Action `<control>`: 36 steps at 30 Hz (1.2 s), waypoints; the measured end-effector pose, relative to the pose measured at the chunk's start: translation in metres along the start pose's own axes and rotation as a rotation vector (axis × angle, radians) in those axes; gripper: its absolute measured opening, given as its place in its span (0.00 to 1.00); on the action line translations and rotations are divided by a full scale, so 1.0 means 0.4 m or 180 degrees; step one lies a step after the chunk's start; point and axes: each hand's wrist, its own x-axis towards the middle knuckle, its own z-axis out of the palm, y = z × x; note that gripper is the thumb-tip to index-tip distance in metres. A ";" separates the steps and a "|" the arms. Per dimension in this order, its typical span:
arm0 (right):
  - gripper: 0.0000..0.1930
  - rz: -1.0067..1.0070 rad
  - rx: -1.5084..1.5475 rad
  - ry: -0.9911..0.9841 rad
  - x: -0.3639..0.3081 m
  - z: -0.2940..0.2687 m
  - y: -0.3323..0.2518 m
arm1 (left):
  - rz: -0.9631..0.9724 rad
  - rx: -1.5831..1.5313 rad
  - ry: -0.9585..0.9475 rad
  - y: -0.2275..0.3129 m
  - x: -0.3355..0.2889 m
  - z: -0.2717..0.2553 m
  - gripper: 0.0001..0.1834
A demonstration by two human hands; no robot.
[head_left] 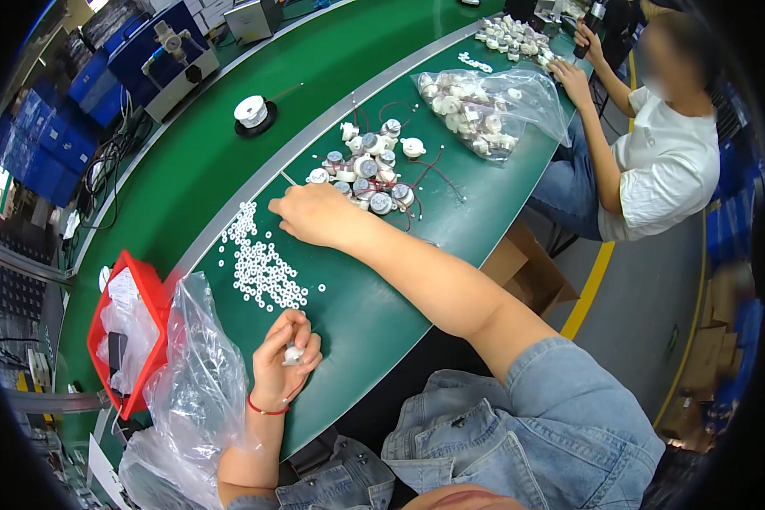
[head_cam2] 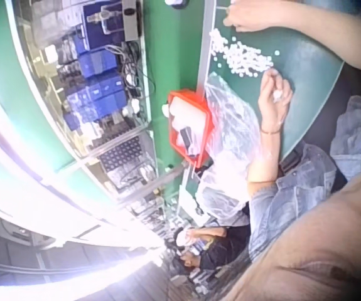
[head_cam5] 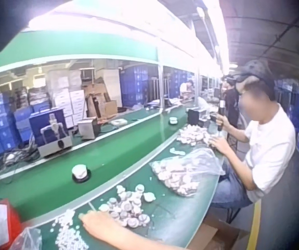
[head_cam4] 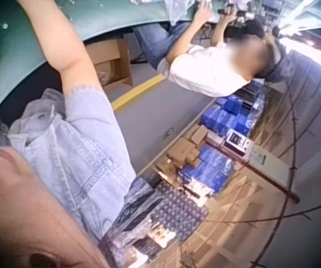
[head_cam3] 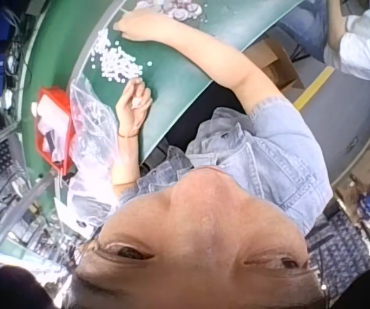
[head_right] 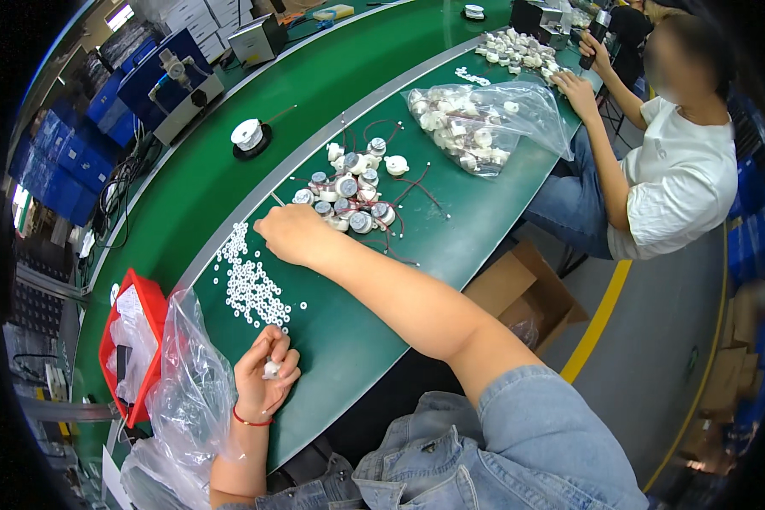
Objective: The person sits at a green assembly table and repeatedly picks up small white plastic components and thin red wires. They insert the wires into the components by hand and place the assembled units into a clear plastic bag. The process is repetitive and involves handling small parts one at a time.
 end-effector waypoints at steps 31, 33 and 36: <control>0.15 0.0981 0.2791 -0.0535 0.063 0.059 0.008 | -0.0059 0.0349 -0.0144 0.000 0.001 0.003 0.11; 0.14 0.0928 0.2776 -0.0546 0.062 0.063 0.006 | -0.0055 0.0352 -0.0149 -0.001 0.000 0.000 0.11; 0.12 0.0904 0.2743 -0.0719 0.059 0.051 0.006 | -0.0051 0.0333 -0.0189 -0.004 0.003 -0.003 0.11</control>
